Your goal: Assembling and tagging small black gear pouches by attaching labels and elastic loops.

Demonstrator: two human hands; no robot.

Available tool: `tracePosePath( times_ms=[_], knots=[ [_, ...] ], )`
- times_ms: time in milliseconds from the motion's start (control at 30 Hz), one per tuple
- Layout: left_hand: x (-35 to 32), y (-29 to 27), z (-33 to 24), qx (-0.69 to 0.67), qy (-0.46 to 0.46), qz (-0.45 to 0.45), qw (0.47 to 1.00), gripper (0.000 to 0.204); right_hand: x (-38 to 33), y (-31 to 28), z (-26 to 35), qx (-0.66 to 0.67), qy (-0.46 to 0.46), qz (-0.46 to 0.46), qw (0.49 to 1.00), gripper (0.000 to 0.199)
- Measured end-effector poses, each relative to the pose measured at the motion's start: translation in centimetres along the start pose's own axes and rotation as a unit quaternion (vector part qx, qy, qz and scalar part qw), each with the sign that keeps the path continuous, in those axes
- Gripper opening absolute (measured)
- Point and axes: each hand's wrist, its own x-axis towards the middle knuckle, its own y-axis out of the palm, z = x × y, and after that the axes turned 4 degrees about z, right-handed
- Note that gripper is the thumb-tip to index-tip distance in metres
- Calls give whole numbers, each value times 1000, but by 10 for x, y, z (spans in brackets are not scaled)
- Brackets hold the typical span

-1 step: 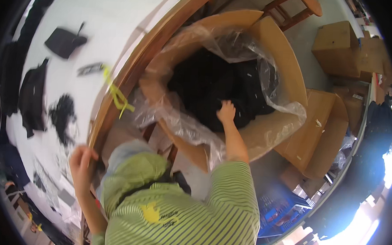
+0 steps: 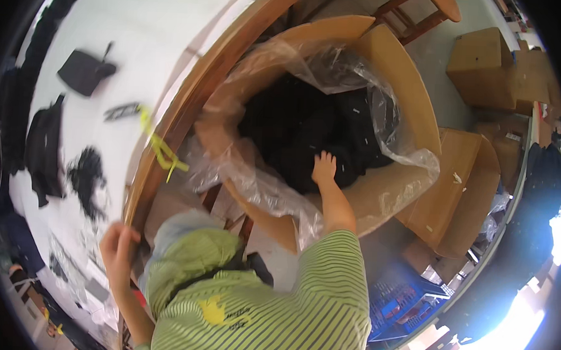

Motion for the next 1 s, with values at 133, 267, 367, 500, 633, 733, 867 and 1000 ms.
tracePosePath(
  times_ms=[133, 267, 367, 500, 633, 733, 867, 1000],
  knots=[
    [-10, 20, -7, 4, -56, -33, 998, 15, 46, 55, -25, -391, -68, -4, 918, 47],
    [3, 32, -18, 84, -168, 154, 970, 9, 97, 60, -88, -310, 30, 13, 950, 60],
    [21, 45, -42, 135, -230, 226, 937, 12, 106, 47, -87, -213, 150, 118, 958, 73],
    [39, 68, -52, 133, -323, 206, 914, 16, 92, 35, -81, -64, 229, 200, 950, 110],
    [42, 69, -45, 111, -307, 192, 925, 21, 73, 86, -86, 112, 306, 148, 934, 126],
    [41, 76, -36, 97, -307, 204, 924, 19, 71, 116, -72, 161, 285, 190, 926, 105],
    [41, 74, -27, 88, -299, 223, 924, 17, 60, 178, -25, 268, 252, 159, 916, 79],
    [26, 69, -23, 44, -291, 197, 935, 16, 46, 186, 52, 353, 228, 123, 899, 76]
  ],
)
